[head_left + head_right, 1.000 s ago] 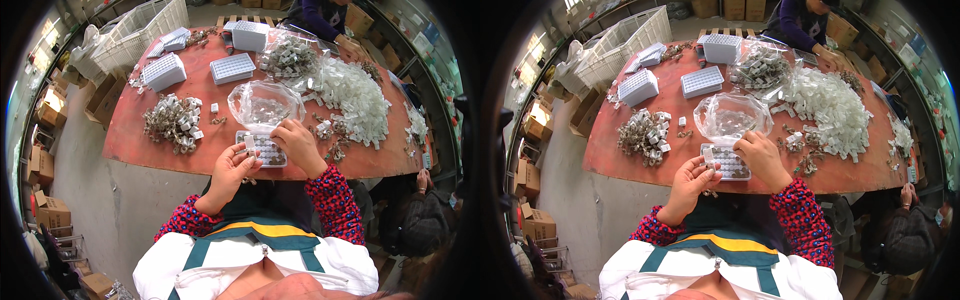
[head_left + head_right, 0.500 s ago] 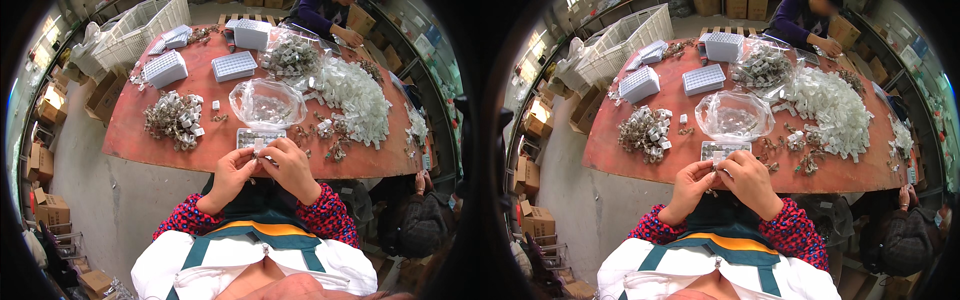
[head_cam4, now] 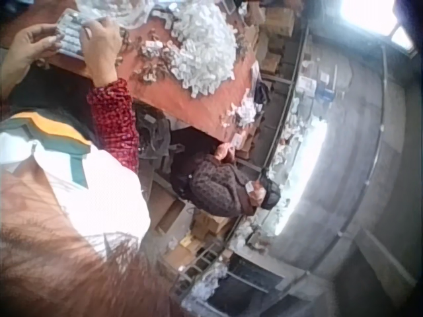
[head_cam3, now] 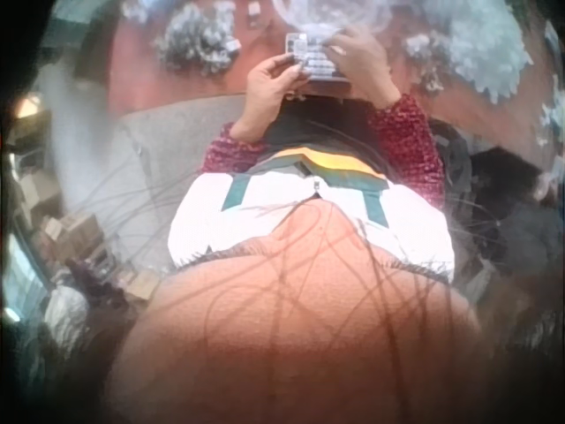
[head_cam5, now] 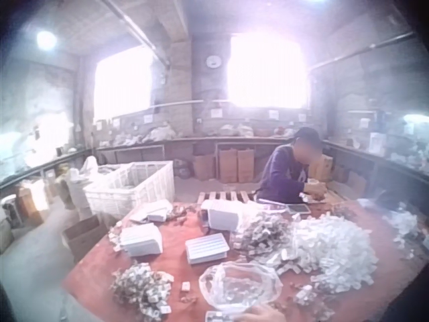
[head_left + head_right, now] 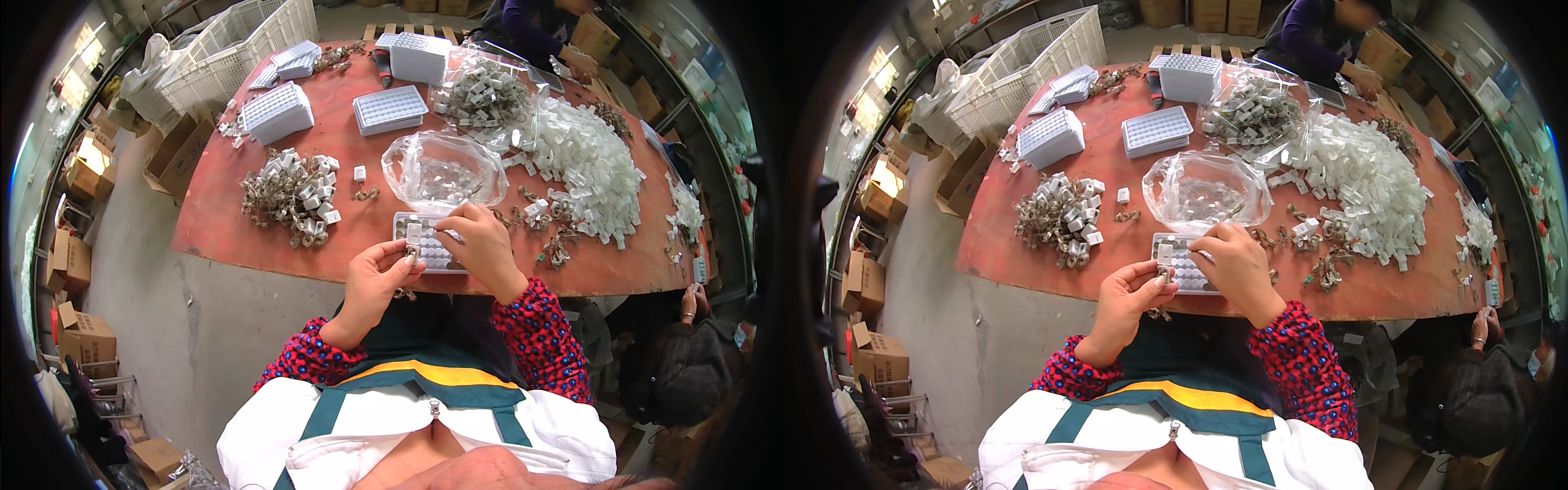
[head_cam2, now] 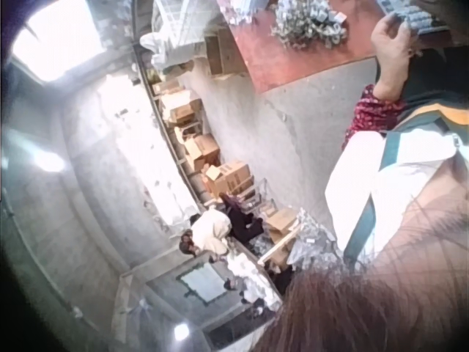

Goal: The person repeatedly picks small metallic components and white plastic pieces from a table, joins them by hand, and places the assembled units into a compartmentalized tray. The process continues with multiple units handled one at a time.

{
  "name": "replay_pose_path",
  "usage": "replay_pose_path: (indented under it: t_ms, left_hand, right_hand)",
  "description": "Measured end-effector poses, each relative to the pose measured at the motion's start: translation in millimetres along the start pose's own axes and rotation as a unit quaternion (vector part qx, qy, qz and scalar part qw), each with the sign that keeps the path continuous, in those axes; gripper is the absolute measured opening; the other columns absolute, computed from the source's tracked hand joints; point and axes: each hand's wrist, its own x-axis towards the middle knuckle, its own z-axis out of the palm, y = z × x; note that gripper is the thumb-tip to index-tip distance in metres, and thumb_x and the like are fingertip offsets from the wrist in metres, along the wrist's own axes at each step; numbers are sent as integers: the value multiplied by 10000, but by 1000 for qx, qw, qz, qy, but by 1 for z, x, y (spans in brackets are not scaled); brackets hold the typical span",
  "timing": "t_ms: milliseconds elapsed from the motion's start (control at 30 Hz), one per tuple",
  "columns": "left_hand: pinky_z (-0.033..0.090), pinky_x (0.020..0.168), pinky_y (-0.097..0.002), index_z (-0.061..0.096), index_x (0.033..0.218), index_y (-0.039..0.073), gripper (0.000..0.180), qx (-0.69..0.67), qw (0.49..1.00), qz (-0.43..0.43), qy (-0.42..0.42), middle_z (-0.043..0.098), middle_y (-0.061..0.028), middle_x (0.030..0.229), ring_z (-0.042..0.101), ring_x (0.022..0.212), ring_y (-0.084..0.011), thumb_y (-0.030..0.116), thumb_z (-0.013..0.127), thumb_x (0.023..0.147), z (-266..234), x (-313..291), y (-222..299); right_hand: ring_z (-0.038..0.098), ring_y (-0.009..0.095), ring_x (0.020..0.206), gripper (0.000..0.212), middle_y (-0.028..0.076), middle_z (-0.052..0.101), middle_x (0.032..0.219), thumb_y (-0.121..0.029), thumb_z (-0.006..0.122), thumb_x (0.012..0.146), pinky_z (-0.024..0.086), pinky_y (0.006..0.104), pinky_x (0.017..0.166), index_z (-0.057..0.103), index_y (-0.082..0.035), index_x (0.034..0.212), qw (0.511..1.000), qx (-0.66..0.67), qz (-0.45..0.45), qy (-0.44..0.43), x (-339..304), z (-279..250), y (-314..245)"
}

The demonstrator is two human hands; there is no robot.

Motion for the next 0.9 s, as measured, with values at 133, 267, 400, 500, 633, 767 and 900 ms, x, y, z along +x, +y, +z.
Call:
replay_pose_path:
  t_ms: [133,267,400,500,633,767,900]
  left_hand:
    - [604,914,-338,519,1311,-108,363,18,1000,14,-14,677,-205,1189,716,1015,-232,17,625,988,3,0,-3]
    - [588,916,-295,543,1300,-123,350,40,998,33,-27,689,-185,1167,699,1037,-191,26,619,993,9,-3,-5]
    - [583,910,-290,552,1302,-116,355,56,997,53,-20,694,-180,1162,693,1026,-173,24,630,985,11,-5,-6]
    - [587,906,-303,554,1297,-112,353,61,996,67,-22,695,-176,1155,697,1013,-180,17,634,978,10,-4,-8]
    - [603,883,-331,564,1267,-107,325,71,996,54,-16,697,-172,1137,712,982,-199,9,636,972,5,-4,-12]
    - [611,855,-324,574,1250,-99,312,29,999,18,20,706,-169,1118,721,940,-195,24,644,971,-4,-1,-10]
    - [614,846,-320,564,1266,-95,330,25,999,15,26,708,-169,1131,724,925,-196,35,647,975,-9,1,-2]
  right_hand:
    - [665,225,773,130,46,675,891,-167,791,815,553,345,697,738,-81,898,978,179,105,-11,-18,-10,-27]
    - [663,236,784,117,40,660,872,-130,791,790,550,348,682,723,-89,875,993,97,34,55,-22,-8,-41]
    - [660,247,808,118,34,654,870,-112,781,769,548,362,681,711,-97,863,995,19,-45,87,-22,-5,-43]
    - [659,244,814,109,35,656,877,-110,768,775,547,369,691,712,-96,867,996,27,-45,71,-24,-5,-43]
    - [660,246,816,113,42,665,888,-101,746,801,546,372,698,736,-93,913,997,69,-10,18,-26,-7,-42]
    - [664,243,840,160,47,663,898,-119,729,827,545,375,694,749,-101,985,990,126,58,-27,-15,-1,-27]
    - [658,235,869,177,42,641,893,-150,714,846,545,370,691,737,-120,1019,998,-38,-26,37,8,20,-3]
